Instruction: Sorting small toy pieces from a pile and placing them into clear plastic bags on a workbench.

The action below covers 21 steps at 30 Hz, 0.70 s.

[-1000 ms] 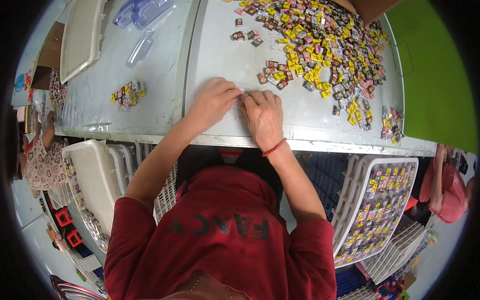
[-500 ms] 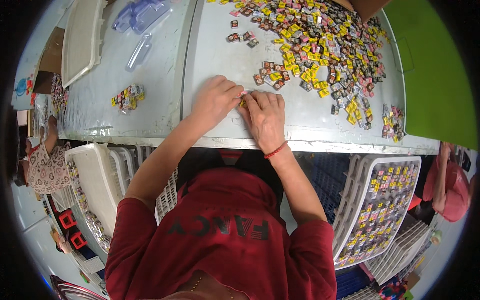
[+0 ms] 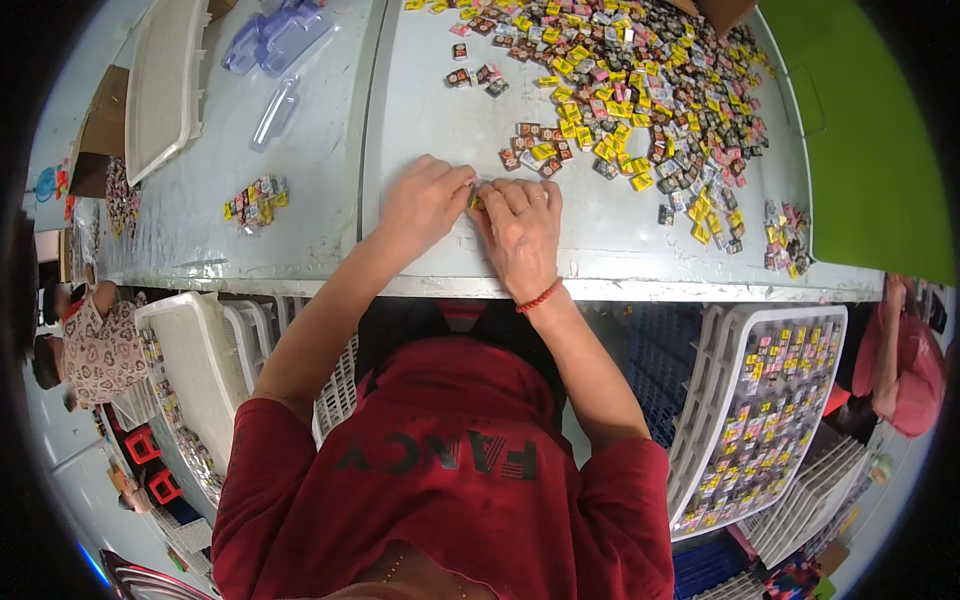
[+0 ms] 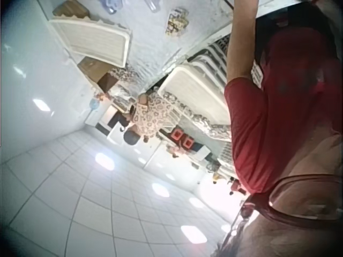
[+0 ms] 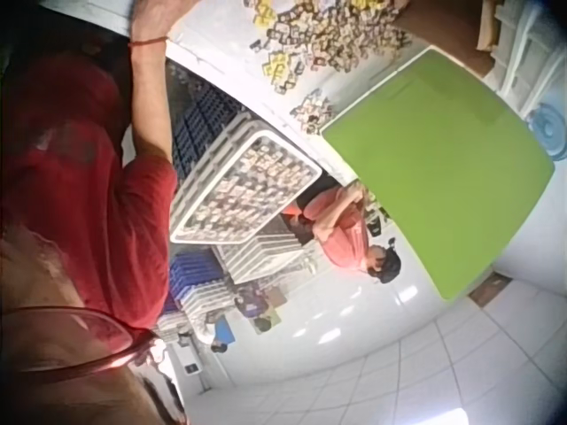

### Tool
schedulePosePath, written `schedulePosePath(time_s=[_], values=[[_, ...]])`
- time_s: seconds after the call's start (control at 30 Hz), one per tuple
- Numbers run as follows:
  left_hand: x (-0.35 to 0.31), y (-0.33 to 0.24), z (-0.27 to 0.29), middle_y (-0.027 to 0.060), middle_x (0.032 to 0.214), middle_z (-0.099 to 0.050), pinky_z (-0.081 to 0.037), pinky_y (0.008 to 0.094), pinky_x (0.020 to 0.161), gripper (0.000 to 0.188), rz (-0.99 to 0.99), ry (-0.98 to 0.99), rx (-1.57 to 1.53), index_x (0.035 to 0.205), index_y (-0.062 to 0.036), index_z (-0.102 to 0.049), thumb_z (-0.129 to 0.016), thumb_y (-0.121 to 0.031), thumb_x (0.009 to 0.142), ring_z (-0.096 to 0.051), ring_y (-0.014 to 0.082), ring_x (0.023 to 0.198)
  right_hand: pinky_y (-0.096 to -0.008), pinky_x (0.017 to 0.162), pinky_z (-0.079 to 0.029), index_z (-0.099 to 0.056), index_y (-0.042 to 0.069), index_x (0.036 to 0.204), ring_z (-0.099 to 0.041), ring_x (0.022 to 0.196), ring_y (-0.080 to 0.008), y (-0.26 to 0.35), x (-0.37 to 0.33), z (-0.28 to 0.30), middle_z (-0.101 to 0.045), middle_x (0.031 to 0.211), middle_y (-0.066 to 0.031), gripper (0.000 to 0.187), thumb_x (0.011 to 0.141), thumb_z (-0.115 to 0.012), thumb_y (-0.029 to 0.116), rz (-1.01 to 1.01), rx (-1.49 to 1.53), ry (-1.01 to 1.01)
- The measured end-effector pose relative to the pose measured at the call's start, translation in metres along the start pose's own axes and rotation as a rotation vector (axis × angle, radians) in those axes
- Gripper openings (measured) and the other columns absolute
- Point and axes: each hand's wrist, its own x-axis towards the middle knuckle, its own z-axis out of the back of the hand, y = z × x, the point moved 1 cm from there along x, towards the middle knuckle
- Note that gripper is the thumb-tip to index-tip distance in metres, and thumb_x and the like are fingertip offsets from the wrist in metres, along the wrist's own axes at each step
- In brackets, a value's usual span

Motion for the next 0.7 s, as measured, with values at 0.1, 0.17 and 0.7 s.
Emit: schedulePosePath(time_s=[0.1,0.17,0.7], values=[[-0.004,0.004,-0.003,0.0090,0.074,-0.057,-0.048,0.0371,0.070,0.012,0.067,-0.045,-0.044,0.084,-0.0026,-0.065,-0.068,-0.004,0.072,-0.055,0.0262,0.078,-0.0401,0.089,-0.038,-0.066,0.007,0.091,-0.057,0.091,-0.0223,0.000,0.003,-0.007,-0.065,0.096,-0.0041,0.022,0.071,-0.075,0.011,0.004,-0.030,0.013],[-0.006,0.008,-0.002,0.0090,0.077,-0.057,-0.048,0.0372,0.070,0.013,0.109,-0.048,-0.026,0.085,-0.0021,-0.066,-0.069,-0.003,0.072,-0.055,0.0269,0.080,-0.0402,0.089,-0.038,-0.067,0.008,0.090,-0.057,0.091,-0.0214,0.000,0.003,-0.009,-0.065,0.095,-0.0027,0.021,0.071,-0.075,0.012,0.002,-0.032,-0.010],[-0.012,0.016,0.006,0.0079,0.094,-0.055,-0.046,0.0377,0.080,0.020,0.033,-0.008,-0.135,0.093,-0.0073,-0.069,-0.069,-0.007,0.073,-0.053,0.0270,0.090,-0.0382,0.087,-0.040,-0.068,0.007,0.092,-0.057,0.091,-0.0238,-0.005,0.002,-0.019,-0.064,0.100,-0.0058,0.021,0.072,-0.074,0.010,0.014,-0.044,-0.063]])
